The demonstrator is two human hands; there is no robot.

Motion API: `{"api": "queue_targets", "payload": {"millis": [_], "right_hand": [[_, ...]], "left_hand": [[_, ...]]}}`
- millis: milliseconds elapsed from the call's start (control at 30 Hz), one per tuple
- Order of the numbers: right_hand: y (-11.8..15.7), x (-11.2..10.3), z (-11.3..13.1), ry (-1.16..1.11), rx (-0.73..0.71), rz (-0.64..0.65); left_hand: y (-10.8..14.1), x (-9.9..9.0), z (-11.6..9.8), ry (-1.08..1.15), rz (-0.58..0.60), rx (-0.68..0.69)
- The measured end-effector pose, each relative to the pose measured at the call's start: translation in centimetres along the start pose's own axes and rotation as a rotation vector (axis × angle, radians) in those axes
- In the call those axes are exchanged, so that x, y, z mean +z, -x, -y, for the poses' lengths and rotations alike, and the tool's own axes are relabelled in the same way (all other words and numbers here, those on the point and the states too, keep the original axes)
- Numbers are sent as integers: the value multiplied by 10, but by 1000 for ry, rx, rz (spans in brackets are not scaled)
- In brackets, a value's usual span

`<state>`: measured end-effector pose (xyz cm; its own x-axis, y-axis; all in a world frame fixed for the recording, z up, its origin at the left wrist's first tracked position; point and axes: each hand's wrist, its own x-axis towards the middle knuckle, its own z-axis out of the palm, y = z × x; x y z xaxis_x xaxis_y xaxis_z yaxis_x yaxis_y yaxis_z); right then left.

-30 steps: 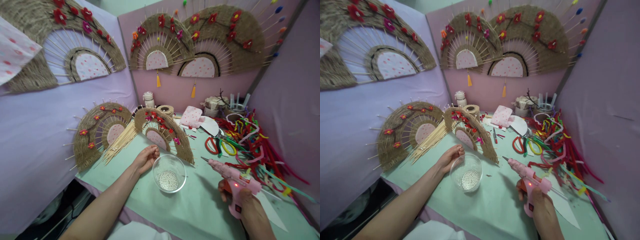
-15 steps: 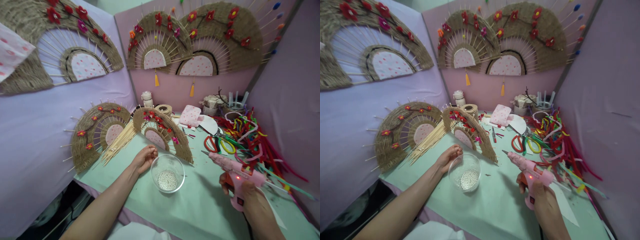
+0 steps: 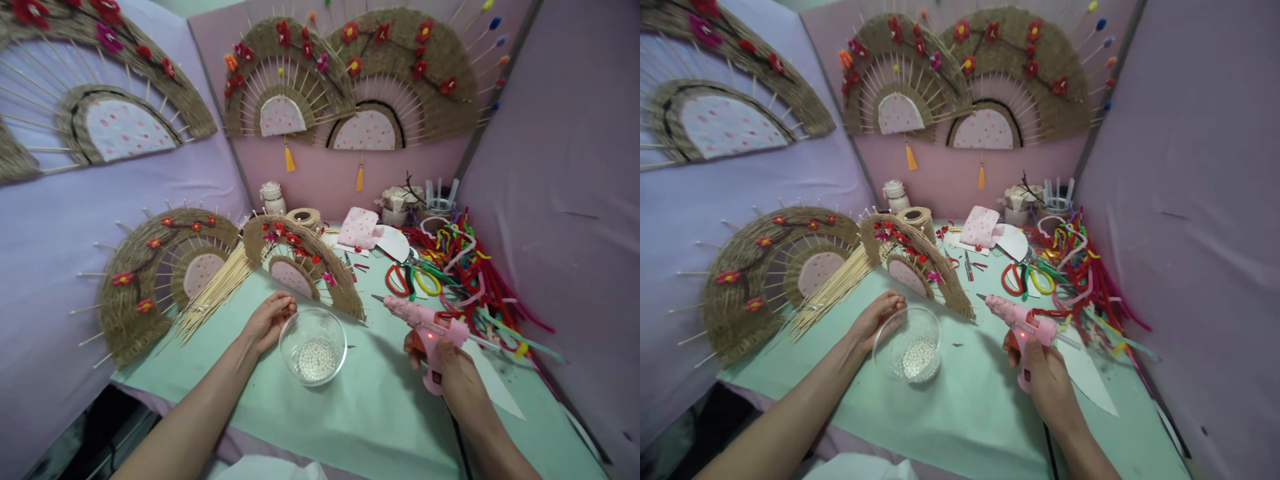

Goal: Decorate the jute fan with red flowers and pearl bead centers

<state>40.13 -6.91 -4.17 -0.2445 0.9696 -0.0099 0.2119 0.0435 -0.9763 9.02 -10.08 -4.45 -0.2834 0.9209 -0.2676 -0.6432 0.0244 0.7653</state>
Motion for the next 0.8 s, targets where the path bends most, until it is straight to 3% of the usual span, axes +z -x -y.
{"api": "queue_targets", "payload": {"millis": [233,800], "right_hand": [[12,0,-18,-44,29,-19],[11,6,-14,-101,104,-9]], "left_hand": [[-3,-3,1,5,34,-6],[-8,-8,6,13,52,-3]]}}
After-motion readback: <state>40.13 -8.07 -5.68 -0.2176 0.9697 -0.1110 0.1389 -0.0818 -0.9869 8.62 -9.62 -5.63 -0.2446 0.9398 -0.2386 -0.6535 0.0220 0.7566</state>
